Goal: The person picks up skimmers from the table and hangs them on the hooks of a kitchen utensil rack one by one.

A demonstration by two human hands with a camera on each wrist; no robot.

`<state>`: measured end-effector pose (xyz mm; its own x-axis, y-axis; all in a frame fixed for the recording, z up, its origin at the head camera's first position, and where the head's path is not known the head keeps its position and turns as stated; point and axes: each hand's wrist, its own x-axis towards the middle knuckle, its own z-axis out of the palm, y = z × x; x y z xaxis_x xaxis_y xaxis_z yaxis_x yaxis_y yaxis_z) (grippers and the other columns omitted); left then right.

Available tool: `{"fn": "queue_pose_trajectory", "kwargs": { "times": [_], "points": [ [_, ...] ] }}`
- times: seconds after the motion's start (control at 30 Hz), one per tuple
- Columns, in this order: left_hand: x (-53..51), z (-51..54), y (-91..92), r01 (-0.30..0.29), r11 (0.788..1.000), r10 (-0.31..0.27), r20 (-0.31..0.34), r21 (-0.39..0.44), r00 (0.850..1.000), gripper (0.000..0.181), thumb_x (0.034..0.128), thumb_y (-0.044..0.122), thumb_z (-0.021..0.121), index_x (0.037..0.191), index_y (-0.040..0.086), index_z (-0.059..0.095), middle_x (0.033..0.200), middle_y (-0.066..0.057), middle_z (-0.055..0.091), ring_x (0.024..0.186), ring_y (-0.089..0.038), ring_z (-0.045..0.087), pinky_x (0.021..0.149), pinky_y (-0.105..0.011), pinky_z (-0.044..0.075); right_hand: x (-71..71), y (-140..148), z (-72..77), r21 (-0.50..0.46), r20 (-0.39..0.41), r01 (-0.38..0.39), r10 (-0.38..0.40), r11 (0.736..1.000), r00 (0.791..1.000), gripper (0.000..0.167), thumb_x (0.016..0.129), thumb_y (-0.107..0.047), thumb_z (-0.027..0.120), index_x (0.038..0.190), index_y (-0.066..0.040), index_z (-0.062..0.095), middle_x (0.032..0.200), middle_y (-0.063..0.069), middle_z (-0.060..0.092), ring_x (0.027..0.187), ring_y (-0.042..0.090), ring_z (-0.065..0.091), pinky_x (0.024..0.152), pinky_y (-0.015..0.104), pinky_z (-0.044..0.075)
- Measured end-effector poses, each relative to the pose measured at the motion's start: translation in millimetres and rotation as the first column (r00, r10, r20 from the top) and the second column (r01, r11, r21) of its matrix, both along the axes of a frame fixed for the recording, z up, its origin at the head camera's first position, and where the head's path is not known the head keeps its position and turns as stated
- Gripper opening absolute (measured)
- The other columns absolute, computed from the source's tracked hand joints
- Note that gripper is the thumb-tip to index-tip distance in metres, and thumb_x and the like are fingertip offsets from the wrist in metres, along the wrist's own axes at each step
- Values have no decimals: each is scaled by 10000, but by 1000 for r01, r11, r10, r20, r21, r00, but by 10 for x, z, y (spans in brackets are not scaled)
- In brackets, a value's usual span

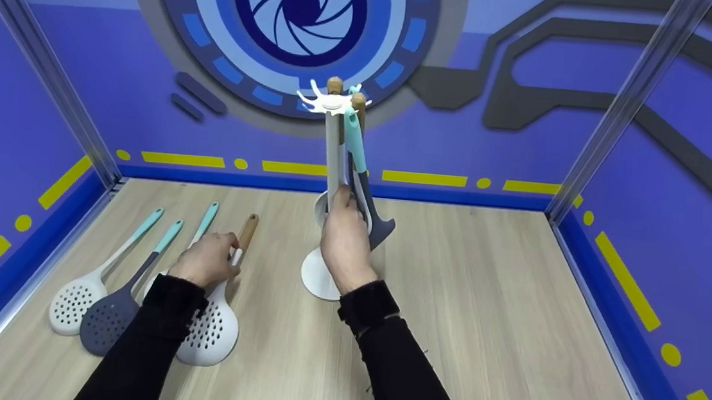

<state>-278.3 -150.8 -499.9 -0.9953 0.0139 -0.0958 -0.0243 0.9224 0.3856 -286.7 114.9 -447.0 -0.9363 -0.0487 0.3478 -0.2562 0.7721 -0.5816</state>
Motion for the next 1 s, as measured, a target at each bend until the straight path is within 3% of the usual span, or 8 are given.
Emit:
{"fn": "queue_pose_trajectory", "kwargs": {
  "times": [0.17, 0.33, 0.63, 0.83, 1.0],
  "points": [
    [23, 11, 7, -2, 1000, 2, 7, -28, 1000, 519, 898, 50, 865, 1376, -36, 683, 1178, -261, 790, 1012, -368, 787, 865, -493, 667, -3, 4, 0, 11, 4, 11, -11, 1000, 1000, 571, 1092, -65, 646, 1551, 128, 366, 1360, 372, 665, 1198, 492, 751, 967, 599, 643],
    [51, 13, 14, 13, 997, -13, 1, -72, 1000, 510, 874, 66, 880, 1336, -62, 705, 1114, -267, 801, 914, -323, 778, 822, -478, 673, 8, 3, -2, 18, -5, 14, -14, 1000, 1000, 563, 1091, -68, 652, 1541, 127, 377, 1325, 370, 677, 1166, 493, 762, 937, 599, 651],
    [74, 25, 0, 26, 998, -26, 5, -62, 1000, 428, 868, 57, 875, 1255, -54, 729, 1052, -241, 804, 854, -311, 754, 782, -482, 658, 47, -2, 0, 33, 21, 37, -38, 999, 999, 422, 1078, -61, 674, 1426, 102, 501, 1260, 321, 716, 1111, 457, 785, 881, 563, 672],
    [80, 52, 2, 24, 997, -23, 21, -69, 1000, 450, 857, 64, 883, 1265, -43, 727, 1069, -230, 801, 833, -281, 711, 784, -473, 648, 48, 50, 70, 48, 94, 44, -48, 998, 994, 273, 1053, -54, 696, 1285, 63, 613, 1133, 272, 771, 1029, 429, 804, 846, 548, 675],
    [89, 62, 5, 27, 998, -24, 33, -65, 999, 466, 856, 61, 877, 1289, -29, 727, 1051, -205, 801, 773, -258, 659, 708, -427, 603, 23, 111, 124, 42, 159, 21, -28, 999, 987, 224, 1064, -65, 684, 1259, 35, 639, 1116, 236, 776, 1013, 374, 798, 852, 509, 671]
  ]
}}
